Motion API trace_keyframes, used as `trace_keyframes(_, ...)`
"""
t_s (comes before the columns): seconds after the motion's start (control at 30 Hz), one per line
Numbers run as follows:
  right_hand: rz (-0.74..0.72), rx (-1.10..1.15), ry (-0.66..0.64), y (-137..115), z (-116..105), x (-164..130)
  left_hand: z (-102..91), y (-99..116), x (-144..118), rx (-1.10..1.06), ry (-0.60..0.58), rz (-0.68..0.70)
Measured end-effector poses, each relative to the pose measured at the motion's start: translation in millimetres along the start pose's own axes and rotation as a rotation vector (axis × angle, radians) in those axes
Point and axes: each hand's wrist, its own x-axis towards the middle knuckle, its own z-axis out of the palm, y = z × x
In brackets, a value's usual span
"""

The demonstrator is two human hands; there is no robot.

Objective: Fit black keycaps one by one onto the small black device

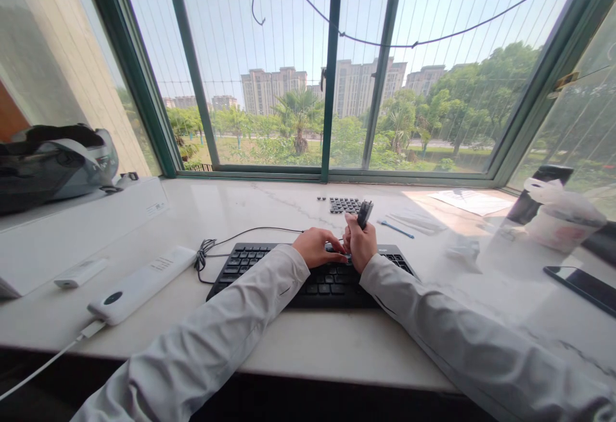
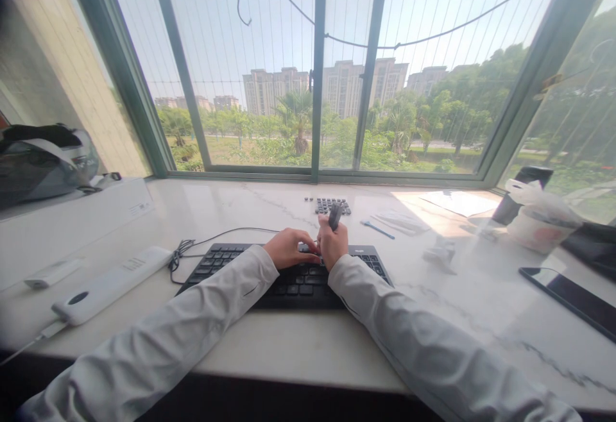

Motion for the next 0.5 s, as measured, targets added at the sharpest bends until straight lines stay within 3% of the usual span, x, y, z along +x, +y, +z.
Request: trace_keyframes(0.5, -0.226, -0.290, -0.049, 8.7, -6.9, -2.3, 1.7, -5.0, 2.2, -0.034, 0.011, 0.004)
